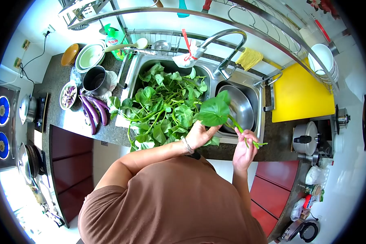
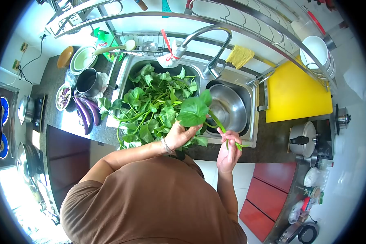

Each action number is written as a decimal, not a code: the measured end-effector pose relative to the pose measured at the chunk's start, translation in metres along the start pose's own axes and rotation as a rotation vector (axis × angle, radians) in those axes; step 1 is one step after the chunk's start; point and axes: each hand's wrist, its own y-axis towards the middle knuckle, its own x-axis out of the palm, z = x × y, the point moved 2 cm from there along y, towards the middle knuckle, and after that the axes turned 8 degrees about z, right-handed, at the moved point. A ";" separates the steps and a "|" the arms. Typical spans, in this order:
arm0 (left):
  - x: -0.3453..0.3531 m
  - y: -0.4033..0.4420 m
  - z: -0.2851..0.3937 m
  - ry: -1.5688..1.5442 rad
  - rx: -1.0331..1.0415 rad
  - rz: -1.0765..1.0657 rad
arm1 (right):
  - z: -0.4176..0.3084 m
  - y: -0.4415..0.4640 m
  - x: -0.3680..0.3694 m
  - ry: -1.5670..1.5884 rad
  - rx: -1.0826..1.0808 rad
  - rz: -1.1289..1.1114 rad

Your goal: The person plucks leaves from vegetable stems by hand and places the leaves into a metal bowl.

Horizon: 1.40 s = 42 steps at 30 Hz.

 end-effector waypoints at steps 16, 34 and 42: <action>-0.006 -0.016 0.016 0.063 0.313 -0.185 | 0.000 -0.007 0.013 -0.012 0.062 0.081; -0.012 -0.003 0.004 0.828 0.235 0.068 | 0.011 -0.025 0.016 -0.315 -0.100 0.127; -0.065 0.041 -0.016 0.460 0.131 0.464 | 0.036 -0.046 0.005 -0.399 0.231 0.252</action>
